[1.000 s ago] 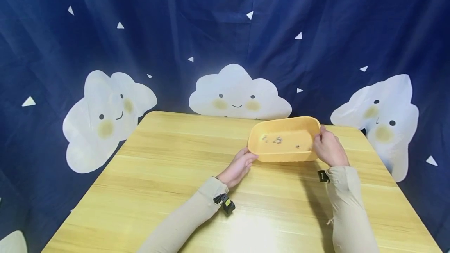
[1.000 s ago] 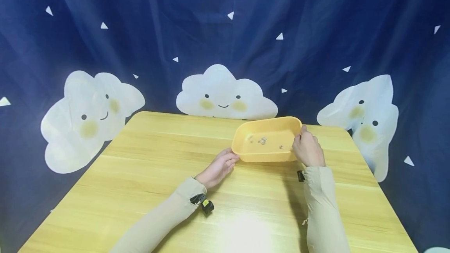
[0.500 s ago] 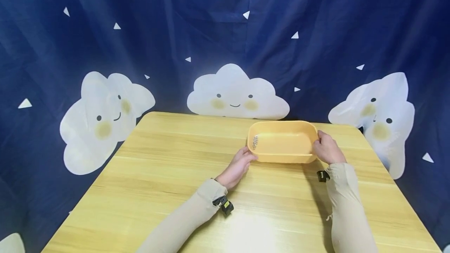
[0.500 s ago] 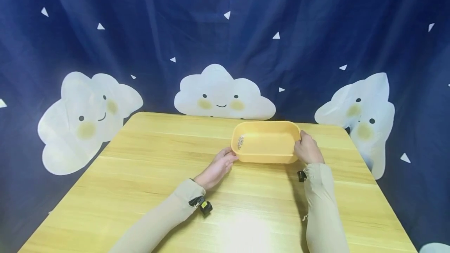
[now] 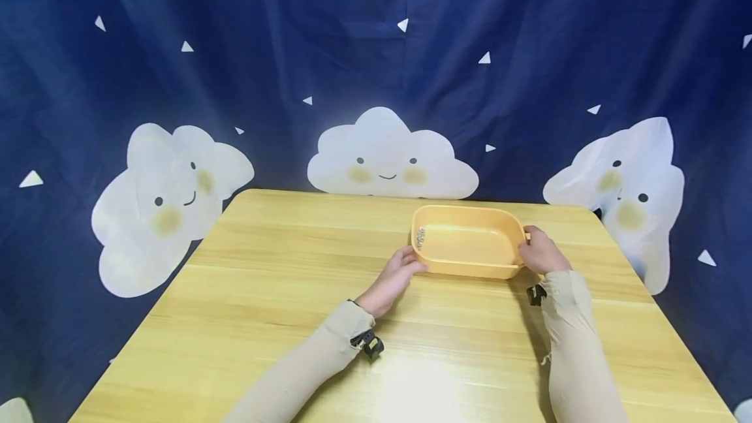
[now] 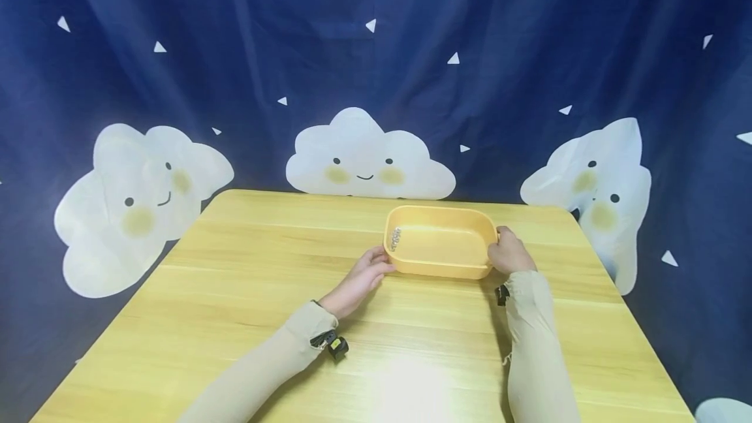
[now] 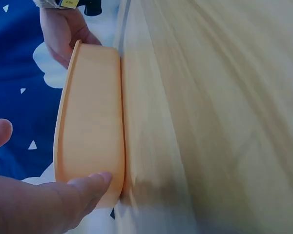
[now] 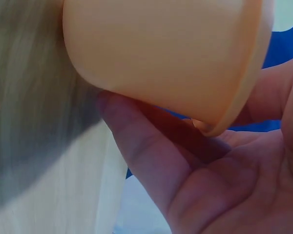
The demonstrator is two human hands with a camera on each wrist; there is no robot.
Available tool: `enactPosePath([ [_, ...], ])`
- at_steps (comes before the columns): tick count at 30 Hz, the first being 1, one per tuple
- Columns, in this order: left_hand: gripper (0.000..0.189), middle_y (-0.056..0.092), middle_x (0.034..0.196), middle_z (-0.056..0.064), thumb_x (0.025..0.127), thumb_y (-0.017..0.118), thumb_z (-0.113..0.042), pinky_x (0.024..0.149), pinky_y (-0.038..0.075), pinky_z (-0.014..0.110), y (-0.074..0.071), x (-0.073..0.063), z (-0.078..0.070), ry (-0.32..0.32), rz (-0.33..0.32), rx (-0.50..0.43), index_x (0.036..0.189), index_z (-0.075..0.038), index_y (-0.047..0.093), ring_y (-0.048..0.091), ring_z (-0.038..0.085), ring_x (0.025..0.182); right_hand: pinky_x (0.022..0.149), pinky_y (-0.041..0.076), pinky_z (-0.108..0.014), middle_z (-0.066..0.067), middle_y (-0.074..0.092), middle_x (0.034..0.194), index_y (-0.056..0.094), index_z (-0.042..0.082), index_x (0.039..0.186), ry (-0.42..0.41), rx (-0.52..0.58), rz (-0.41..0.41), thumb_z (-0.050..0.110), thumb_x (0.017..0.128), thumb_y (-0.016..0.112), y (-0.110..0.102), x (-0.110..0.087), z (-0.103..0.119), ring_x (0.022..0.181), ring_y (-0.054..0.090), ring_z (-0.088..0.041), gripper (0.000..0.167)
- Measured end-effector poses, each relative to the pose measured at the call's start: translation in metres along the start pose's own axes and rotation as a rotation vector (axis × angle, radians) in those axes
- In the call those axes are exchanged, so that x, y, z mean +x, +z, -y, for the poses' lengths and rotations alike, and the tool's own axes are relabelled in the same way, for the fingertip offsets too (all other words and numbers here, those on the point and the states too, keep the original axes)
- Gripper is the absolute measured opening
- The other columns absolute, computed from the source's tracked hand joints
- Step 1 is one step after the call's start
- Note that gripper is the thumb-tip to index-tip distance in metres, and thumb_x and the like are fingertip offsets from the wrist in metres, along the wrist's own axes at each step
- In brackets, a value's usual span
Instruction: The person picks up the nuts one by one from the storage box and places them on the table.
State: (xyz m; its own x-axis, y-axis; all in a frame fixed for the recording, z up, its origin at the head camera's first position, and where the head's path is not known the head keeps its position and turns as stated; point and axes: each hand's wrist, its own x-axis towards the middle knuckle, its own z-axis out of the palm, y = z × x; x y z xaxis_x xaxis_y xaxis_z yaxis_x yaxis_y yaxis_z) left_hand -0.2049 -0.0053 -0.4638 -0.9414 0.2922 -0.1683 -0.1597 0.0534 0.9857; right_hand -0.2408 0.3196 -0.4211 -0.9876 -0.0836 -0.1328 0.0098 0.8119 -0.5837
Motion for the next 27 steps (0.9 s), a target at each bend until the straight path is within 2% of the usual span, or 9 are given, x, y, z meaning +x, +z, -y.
enactPosePath([
  [3, 0.073, 0.042, 0.158, 0.020, 0.095, 0.064, -0.027, 0.121, 0.034, 0.062, -0.005, 0.008, 0.000, 0.021, -0.032, 0.057, 0.156, -0.002, 0.033, 0.041, 0.039, 0.147, 0.099, 0.052, -0.060, -0.046, 0.050, 0.138, 0.021, -0.022, 0.151, -0.003, -0.001, -0.003, 0.009, 0.101, 0.034, 0.000, 0.000, 0.002, 0.123, 0.058, -0.053, 0.060],
  [5, 0.071, 0.040, 0.160, 0.020, 0.098, 0.061, -0.028, 0.121, 0.034, 0.062, -0.008, 0.016, -0.003, 0.040, -0.056, 0.108, 0.158, -0.002, 0.031, 0.040, 0.040, 0.148, 0.104, 0.049, -0.063, -0.046, 0.047, 0.142, 0.019, -0.022, 0.152, -0.001, -0.007, -0.004, 0.011, 0.102, 0.033, -0.001, 0.000, 0.002, 0.128, 0.054, -0.056, 0.061],
  [8, 0.071, 0.033, 0.165, 0.021, 0.103, 0.053, -0.030, 0.124, 0.032, 0.061, -0.012, 0.031, -0.008, 0.065, -0.097, 0.195, 0.161, -0.002, 0.025, 0.038, 0.042, 0.151, 0.113, 0.040, -0.068, -0.047, 0.035, 0.150, 0.012, -0.021, 0.154, -0.001, -0.016, 0.005, 0.015, 0.105, 0.031, -0.001, 0.001, 0.000, 0.139, 0.040, -0.060, 0.064],
  [10, 0.070, 0.029, 0.168, 0.021, 0.105, 0.047, -0.032, 0.126, 0.029, 0.059, -0.014, 0.041, -0.011, 0.084, -0.106, 0.299, 0.162, -0.002, 0.022, 0.034, 0.041, 0.153, 0.118, 0.032, -0.069, -0.048, 0.025, 0.155, 0.007, -0.021, 0.155, -0.011, -0.022, 0.021, 0.017, 0.106, 0.030, 0.001, 0.003, -0.004, 0.144, 0.030, -0.062, 0.066],
  [12, 0.069, 0.025, 0.170, 0.021, 0.107, 0.042, -0.034, 0.129, 0.025, 0.055, -0.015, 0.049, -0.011, 0.100, -0.098, 0.408, 0.163, -0.001, 0.020, 0.029, 0.039, 0.156, 0.120, 0.026, -0.070, -0.048, 0.017, 0.158, 0.002, -0.022, 0.154, -0.031, -0.027, 0.039, 0.016, 0.106, 0.030, 0.003, 0.004, -0.007, 0.147, 0.023, -0.062, 0.067],
  [16, 0.065, 0.020, 0.172, 0.020, 0.111, 0.032, -0.036, 0.132, 0.017, 0.051, -0.014, 0.057, -0.008, 0.151, -0.036, 0.603, 0.163, 0.000, 0.018, 0.018, 0.035, 0.161, 0.123, 0.018, -0.070, -0.048, 0.004, 0.159, -0.005, -0.023, 0.153, -0.051, -0.024, 0.070, 0.014, 0.105, 0.030, 0.009, 0.007, -0.012, 0.149, 0.012, -0.062, 0.069],
  [21, 0.066, 0.010, 0.174, 0.019, 0.111, 0.024, -0.036, 0.133, 0.013, 0.045, -0.012, 0.058, -0.006, 0.129, 0.006, 0.706, 0.164, 0.002, 0.008, 0.010, 0.033, 0.163, 0.123, 0.019, -0.070, -0.047, 0.002, 0.159, -0.009, -0.022, 0.153, -0.050, -0.042, 0.074, 0.013, 0.105, 0.028, 0.012, 0.008, -0.014, 0.149, 0.014, -0.061, 0.069],
  [27, 0.066, 0.001, 0.174, 0.022, 0.110, 0.020, -0.030, 0.134, 0.006, 0.043, -0.009, 0.051, -0.011, 0.109, 0.045, 0.802, 0.162, 0.005, 0.001, 0.001, 0.034, 0.163, 0.118, 0.033, -0.068, -0.051, 0.018, 0.153, 0.000, -0.029, 0.149, -0.087, -0.152, 0.053, 0.010, 0.102, 0.031, 0.007, 0.005, -0.012, 0.143, 0.031, -0.062, 0.068],
])
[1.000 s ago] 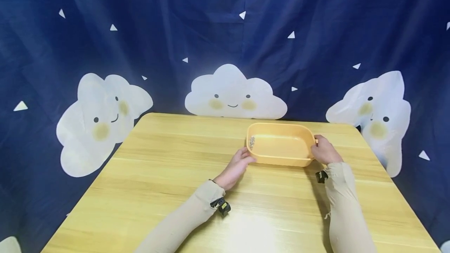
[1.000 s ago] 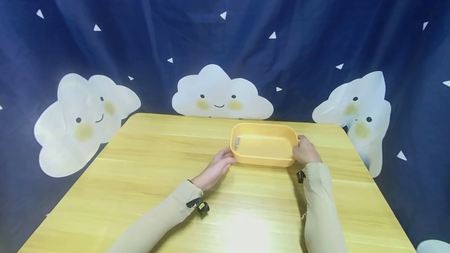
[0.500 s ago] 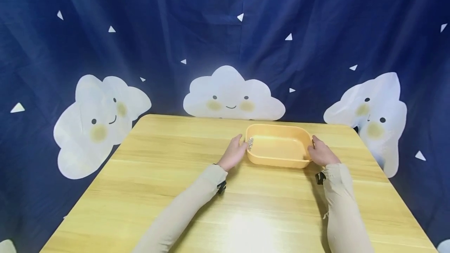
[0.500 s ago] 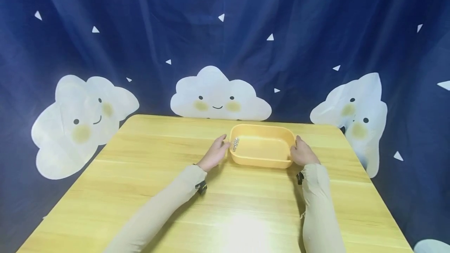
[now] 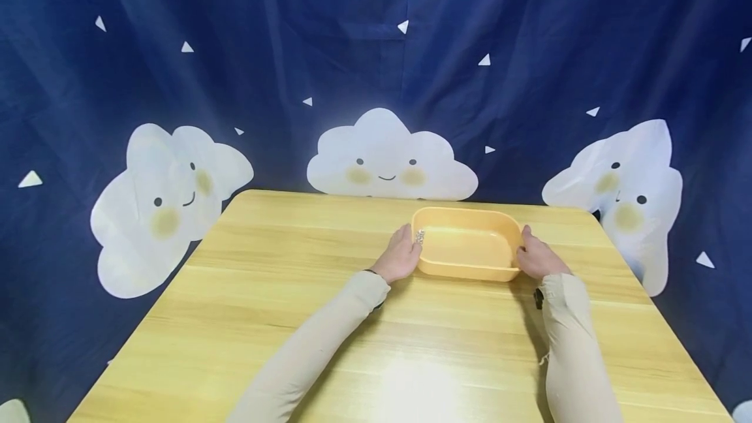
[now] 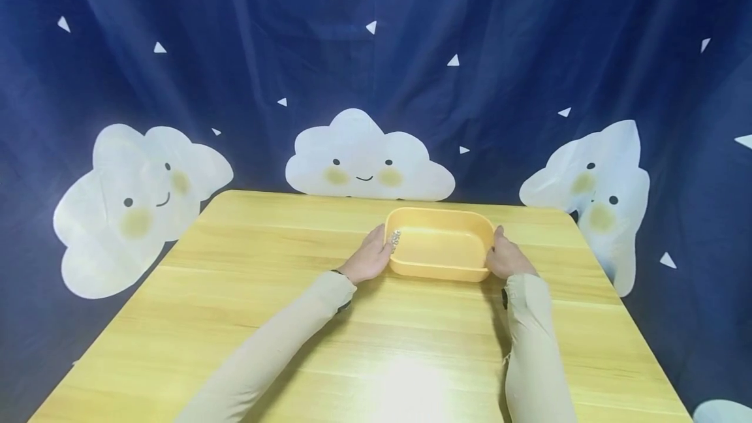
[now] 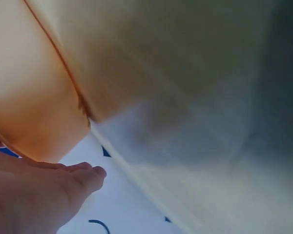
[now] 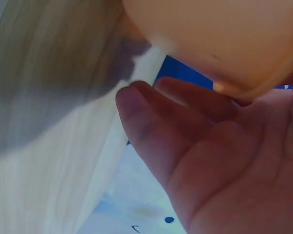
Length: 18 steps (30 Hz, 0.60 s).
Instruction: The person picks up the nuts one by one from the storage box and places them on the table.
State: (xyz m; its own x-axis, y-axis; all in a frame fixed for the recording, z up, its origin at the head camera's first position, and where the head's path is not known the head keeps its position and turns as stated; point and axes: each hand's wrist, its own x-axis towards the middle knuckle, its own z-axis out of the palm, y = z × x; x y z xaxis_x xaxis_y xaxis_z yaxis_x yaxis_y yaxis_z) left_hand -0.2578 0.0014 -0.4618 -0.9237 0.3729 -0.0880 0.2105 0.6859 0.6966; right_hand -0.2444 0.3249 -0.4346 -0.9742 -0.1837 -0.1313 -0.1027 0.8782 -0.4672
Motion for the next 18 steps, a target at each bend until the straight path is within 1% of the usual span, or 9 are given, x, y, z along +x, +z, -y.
enactPosePath([
  [2, 0.066, 0.000, 0.173, 0.023, 0.110, 0.021, -0.029, 0.134, 0.006, 0.043, 0.000, -0.003, 0.000, 0.000, 0.005, 0.018, 0.162, 0.006, 0.000, 0.000, 0.035, 0.163, 0.115, 0.038, -0.066, -0.051, 0.021, 0.153, 0.005, -0.029, 0.149, -0.008, -0.016, 0.008, 0.009, 0.101, 0.033, -0.003, -0.003, 0.002, 0.142, 0.034, -0.061, 0.067],
  [3, 0.066, 0.001, 0.173, 0.024, 0.110, 0.022, -0.028, 0.134, 0.007, 0.044, 0.001, -0.004, 0.000, 0.002, 0.003, 0.024, 0.162, 0.007, 0.000, 0.001, 0.035, 0.163, 0.111, 0.042, -0.065, -0.051, 0.022, 0.152, 0.008, -0.029, 0.149, -0.011, -0.021, 0.012, 0.009, 0.101, 0.034, -0.004, -0.005, 0.003, 0.140, 0.038, -0.061, 0.067],
  [5, 0.067, 0.001, 0.173, 0.025, 0.109, 0.024, -0.027, 0.134, 0.008, 0.044, 0.003, -0.005, 0.001, 0.008, 0.005, 0.042, 0.162, 0.007, 0.000, 0.001, 0.035, 0.163, 0.105, 0.045, -0.060, -0.052, 0.023, 0.152, 0.013, -0.029, 0.148, -0.015, -0.031, 0.016, 0.008, 0.099, 0.036, -0.006, -0.009, 0.003, 0.138, 0.043, -0.058, 0.066],
  [6, 0.067, 0.001, 0.173, 0.025, 0.109, 0.024, -0.026, 0.134, 0.008, 0.044, 0.004, -0.006, 0.001, 0.015, 0.004, 0.051, 0.161, 0.008, 0.001, 0.002, 0.036, 0.163, 0.100, 0.047, -0.057, -0.052, 0.025, 0.151, 0.016, -0.029, 0.148, -0.017, -0.034, 0.014, 0.007, 0.099, 0.037, -0.007, -0.011, 0.004, 0.133, 0.048, -0.056, 0.065],
  [9, 0.067, 0.002, 0.173, 0.026, 0.109, 0.024, -0.026, 0.134, 0.007, 0.043, 0.007, -0.009, 0.001, 0.029, 0.005, 0.085, 0.161, 0.009, 0.002, 0.003, 0.036, 0.163, 0.089, 0.047, -0.050, -0.053, 0.029, 0.148, 0.021, -0.030, 0.146, -0.030, -0.055, 0.011, 0.007, 0.098, 0.039, -0.009, -0.016, 0.004, 0.120, 0.054, -0.051, 0.063],
  [12, 0.067, 0.004, 0.172, 0.027, 0.108, 0.023, -0.027, 0.134, 0.007, 0.043, 0.008, -0.014, 0.000, 0.039, 0.004, 0.122, 0.161, 0.010, 0.003, 0.004, 0.037, 0.163, 0.092, 0.049, -0.053, -0.053, 0.031, 0.147, 0.021, -0.029, 0.146, -0.041, -0.069, 0.010, 0.008, 0.098, 0.040, -0.008, -0.021, 0.003, 0.123, 0.055, -0.054, 0.064],
  [14, 0.067, 0.004, 0.172, 0.028, 0.108, 0.022, -0.027, 0.134, 0.006, 0.044, 0.008, -0.017, 0.000, 0.050, 0.008, 0.136, 0.161, 0.010, 0.004, 0.004, 0.038, 0.163, 0.101, 0.048, -0.061, -0.052, 0.030, 0.148, 0.019, -0.028, 0.148, -0.041, -0.068, 0.006, 0.009, 0.099, 0.039, -0.006, -0.024, 0.002, 0.131, 0.049, -0.059, 0.064],
  [16, 0.067, 0.006, 0.171, 0.029, 0.108, 0.022, -0.028, 0.134, 0.007, 0.045, 0.007, -0.020, -0.001, 0.068, 0.005, 0.154, 0.160, 0.011, 0.006, 0.006, 0.039, 0.162, 0.110, 0.040, -0.068, -0.052, 0.028, 0.149, 0.017, -0.028, 0.149, -0.053, -0.059, -0.011, 0.008, 0.099, 0.039, -0.004, -0.025, 0.000, 0.137, 0.039, -0.063, 0.065],
  [18, 0.067, 0.007, 0.171, 0.030, 0.108, 0.021, -0.028, 0.134, 0.007, 0.046, 0.006, -0.023, -0.001, 0.083, 0.003, 0.161, 0.160, 0.012, 0.007, 0.007, 0.040, 0.162, 0.117, 0.031, -0.071, -0.052, 0.021, 0.153, 0.011, -0.026, 0.151, -0.060, -0.032, -0.015, 0.009, 0.102, 0.038, -0.001, -0.024, -0.001, 0.142, 0.029, -0.065, 0.066],
])
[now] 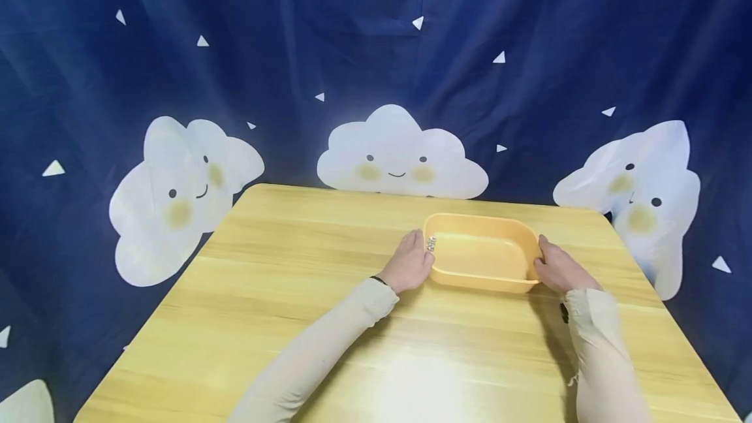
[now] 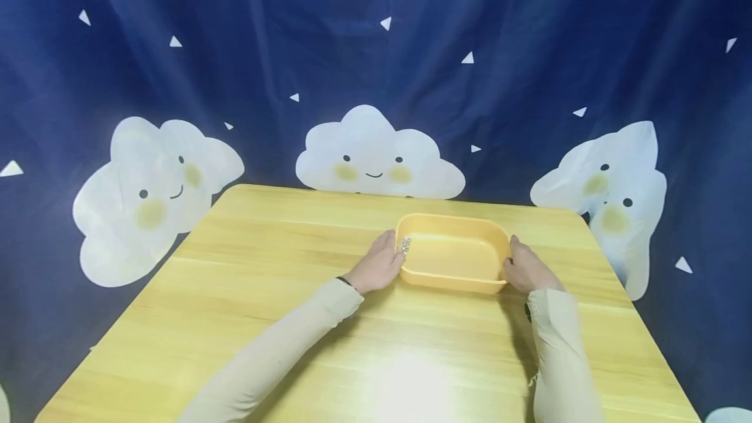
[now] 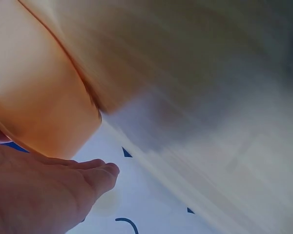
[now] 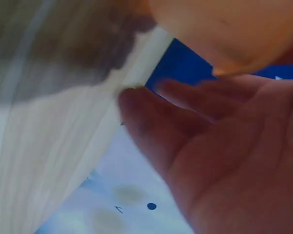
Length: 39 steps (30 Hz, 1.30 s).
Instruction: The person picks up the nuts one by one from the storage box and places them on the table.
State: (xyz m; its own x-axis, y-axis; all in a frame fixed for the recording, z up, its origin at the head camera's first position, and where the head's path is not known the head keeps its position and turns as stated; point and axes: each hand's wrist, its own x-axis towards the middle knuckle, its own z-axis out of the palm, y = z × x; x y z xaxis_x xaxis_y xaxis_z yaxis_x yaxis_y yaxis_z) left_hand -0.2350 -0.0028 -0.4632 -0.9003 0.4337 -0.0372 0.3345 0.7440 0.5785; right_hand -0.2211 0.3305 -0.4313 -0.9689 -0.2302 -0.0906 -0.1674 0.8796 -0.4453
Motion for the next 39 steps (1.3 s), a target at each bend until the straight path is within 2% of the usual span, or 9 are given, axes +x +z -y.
enactPosePath([
  [4, 0.067, 0.009, 0.170, 0.031, 0.107, 0.020, -0.028, 0.134, 0.008, 0.045, 0.001, 0.000, -0.001, 0.011, -0.006, 0.035, 0.159, 0.013, 0.009, 0.009, 0.040, 0.162, 0.122, 0.017, -0.072, -0.052, 0.010, 0.156, 0.007, -0.027, 0.151, -0.038, 0.036, -0.020, 0.009, 0.104, 0.038, 0.006, 0.000, -0.007, 0.147, 0.014, -0.066, 0.066],
  [6, 0.067, 0.011, 0.170, 0.031, 0.107, 0.020, -0.028, 0.134, 0.008, 0.044, 0.001, 0.001, -0.001, 0.015, -0.014, 0.049, 0.159, 0.013, 0.009, 0.010, 0.040, 0.162, 0.123, 0.014, -0.071, -0.051, 0.008, 0.157, 0.009, -0.027, 0.151, -0.057, 0.026, -0.033, 0.009, 0.104, 0.038, 0.007, 0.000, -0.009, 0.148, 0.010, -0.066, 0.065],
  [13, 0.068, 0.010, 0.170, 0.030, 0.108, 0.019, -0.031, 0.134, 0.008, 0.044, 0.000, 0.005, 0.000, 0.021, -0.006, 0.043, 0.160, 0.012, 0.009, 0.009, 0.040, 0.162, 0.122, 0.017, -0.071, -0.052, 0.011, 0.156, 0.014, -0.028, 0.149, -0.121, -0.091, -0.084, 0.007, 0.103, 0.036, 0.007, 0.000, -0.014, 0.147, 0.012, -0.067, 0.062],
  [17, 0.069, 0.008, 0.172, 0.027, 0.109, 0.021, -0.034, 0.134, 0.008, 0.043, 0.000, 0.007, 0.003, -0.004, -0.008, 0.016, 0.161, 0.009, 0.007, 0.008, 0.038, 0.162, 0.122, 0.016, -0.071, -0.051, 0.009, 0.158, 0.012, -0.027, 0.150, -0.110, -0.124, -0.080, 0.009, 0.104, 0.036, 0.007, 0.003, -0.011, 0.149, 0.010, -0.065, 0.063],
  [22, 0.077, 0.007, 0.173, 0.023, 0.111, 0.021, -0.050, 0.134, 0.009, 0.043, -0.003, 0.002, 0.009, -0.023, -0.009, -0.003, 0.163, 0.005, 0.007, 0.006, 0.035, 0.163, 0.122, 0.015, -0.072, -0.049, 0.008, 0.160, 0.012, -0.025, 0.151, -0.084, -0.123, -0.073, 0.010, 0.105, 0.035, 0.009, 0.005, -0.007, 0.150, 0.009, -0.064, 0.063],
  [27, 0.076, 0.009, 0.173, 0.022, 0.111, 0.023, -0.053, 0.133, 0.014, 0.049, -0.019, -0.008, 0.016, 0.002, -0.006, -0.030, 0.164, 0.000, 0.015, 0.007, 0.035, 0.163, 0.119, 0.014, -0.076, -0.046, 0.006, 0.161, 0.010, -0.023, 0.154, -0.038, -0.102, -0.060, 0.014, 0.105, 0.033, 0.007, 0.002, -0.007, 0.151, 0.006, -0.063, 0.065],
  [32, 0.072, 0.008, 0.173, 0.024, 0.111, 0.027, -0.050, 0.132, 0.016, 0.052, -0.036, -0.016, 0.034, 0.002, -0.041, -0.020, 0.164, -0.001, 0.017, 0.008, 0.037, 0.163, 0.119, 0.007, -0.079, -0.043, 0.003, 0.164, 0.008, -0.018, 0.156, 0.004, -0.076, -0.036, 0.018, 0.106, 0.030, 0.005, -0.003, -0.008, 0.154, 0.001, -0.059, 0.066],
  [36, 0.070, 0.010, 0.172, 0.026, 0.112, 0.031, -0.046, 0.131, 0.019, 0.052, -0.050, -0.017, 0.047, 0.028, -0.078, 0.040, 0.163, 0.000, 0.020, 0.012, 0.039, 0.162, 0.119, 0.003, -0.078, -0.040, 0.001, 0.165, 0.007, -0.015, 0.158, 0.011, -0.069, -0.032, 0.021, 0.107, 0.028, 0.004, -0.002, -0.008, 0.155, -0.001, -0.057, 0.066],
  [39, 0.067, 0.013, 0.171, 0.026, 0.112, 0.035, -0.041, 0.131, 0.021, 0.051, -0.061, -0.012, 0.051, 0.084, -0.095, 0.104, 0.162, 0.001, 0.024, 0.016, 0.039, 0.161, 0.120, 0.002, -0.078, -0.039, 0.001, 0.166, 0.007, -0.014, 0.158, 0.012, -0.077, -0.036, 0.022, 0.108, 0.028, 0.004, -0.003, -0.010, 0.155, -0.001, -0.057, 0.066],
])
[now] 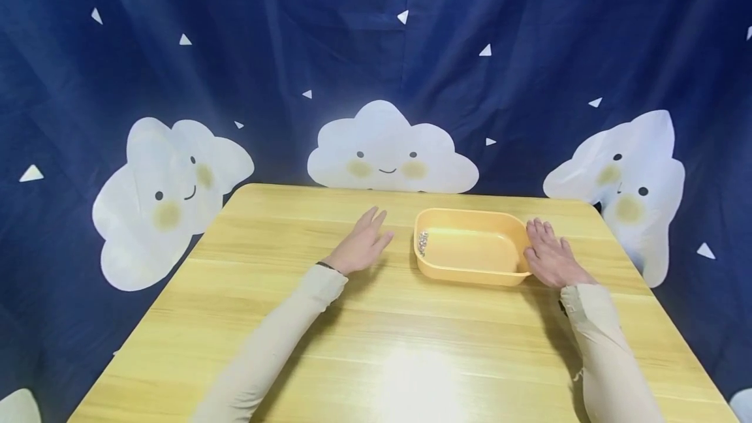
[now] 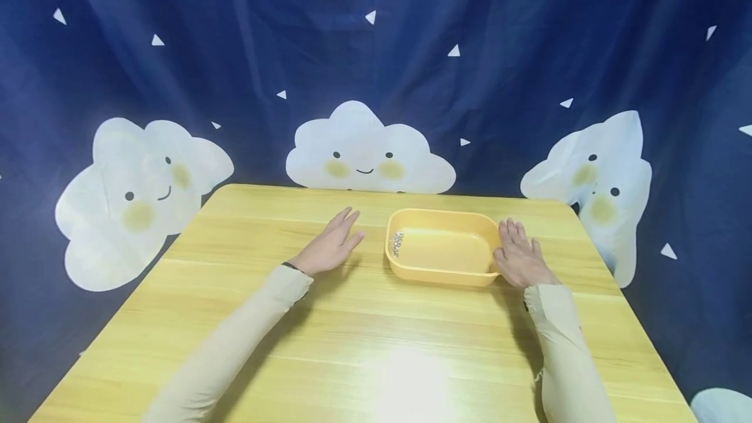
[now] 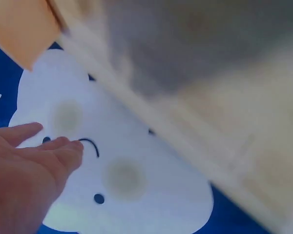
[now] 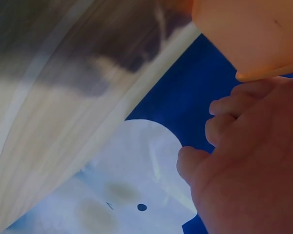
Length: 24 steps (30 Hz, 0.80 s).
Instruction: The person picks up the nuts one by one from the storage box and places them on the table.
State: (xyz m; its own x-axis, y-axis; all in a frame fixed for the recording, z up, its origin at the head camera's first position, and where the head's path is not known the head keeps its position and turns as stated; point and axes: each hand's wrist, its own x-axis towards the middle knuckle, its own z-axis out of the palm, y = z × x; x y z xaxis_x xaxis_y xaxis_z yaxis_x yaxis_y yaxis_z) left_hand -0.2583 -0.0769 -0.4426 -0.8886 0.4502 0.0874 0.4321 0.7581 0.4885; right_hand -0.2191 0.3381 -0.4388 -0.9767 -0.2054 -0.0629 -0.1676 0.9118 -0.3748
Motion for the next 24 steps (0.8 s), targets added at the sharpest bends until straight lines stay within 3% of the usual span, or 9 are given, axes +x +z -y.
enactPosePath([
  [5, 0.056, 0.028, 0.167, 0.026, 0.110, 0.045, -0.032, 0.130, 0.026, 0.050, -0.018, 0.014, -0.005, 0.127, -0.006, 0.107, 0.154, 0.002, 0.042, 0.030, 0.039, 0.156, 0.120, -0.001, -0.078, -0.036, 0.000, 0.167, 0.004, -0.012, 0.159, 0.015, -0.026, 0.003, 0.026, 0.108, 0.025, -0.001, -0.002, 0.000, 0.156, -0.004, -0.055, 0.067],
  [11, 0.045, 0.054, 0.149, 0.020, 0.107, 0.053, -0.029, 0.122, 0.041, 0.043, -0.028, 0.037, -0.025, 0.234, 0.043, 0.251, 0.143, 0.000, 0.057, 0.053, 0.032, 0.138, 0.120, 0.001, -0.078, -0.036, 0.001, 0.167, 0.005, -0.013, 0.159, 0.005, -0.047, -0.021, 0.026, 0.108, 0.024, -0.001, -0.003, -0.003, 0.156, -0.004, -0.055, 0.067],
  [19, 0.037, 0.064, 0.133, 0.012, 0.104, 0.059, -0.024, 0.109, 0.051, 0.037, -0.013, 0.060, -0.057, 0.324, 0.163, 0.398, 0.134, -0.003, 0.065, 0.062, 0.026, 0.122, 0.122, 0.003, -0.075, -0.041, 0.005, 0.165, 0.010, -0.017, 0.157, -0.023, -0.052, -0.063, 0.022, 0.107, 0.027, 0.001, -0.001, -0.004, 0.155, 0.000, -0.058, 0.066],
  [24, 0.030, 0.068, 0.123, 0.009, 0.103, 0.062, -0.022, 0.099, 0.056, 0.033, -0.001, 0.067, -0.076, 0.389, 0.253, 0.485, 0.127, -0.007, 0.071, 0.066, 0.022, 0.111, 0.122, 0.005, -0.075, -0.042, 0.005, 0.164, 0.011, -0.018, 0.156, -0.025, -0.067, -0.056, 0.023, 0.107, 0.026, 0.002, -0.001, -0.005, 0.154, 0.002, -0.059, 0.065],
])
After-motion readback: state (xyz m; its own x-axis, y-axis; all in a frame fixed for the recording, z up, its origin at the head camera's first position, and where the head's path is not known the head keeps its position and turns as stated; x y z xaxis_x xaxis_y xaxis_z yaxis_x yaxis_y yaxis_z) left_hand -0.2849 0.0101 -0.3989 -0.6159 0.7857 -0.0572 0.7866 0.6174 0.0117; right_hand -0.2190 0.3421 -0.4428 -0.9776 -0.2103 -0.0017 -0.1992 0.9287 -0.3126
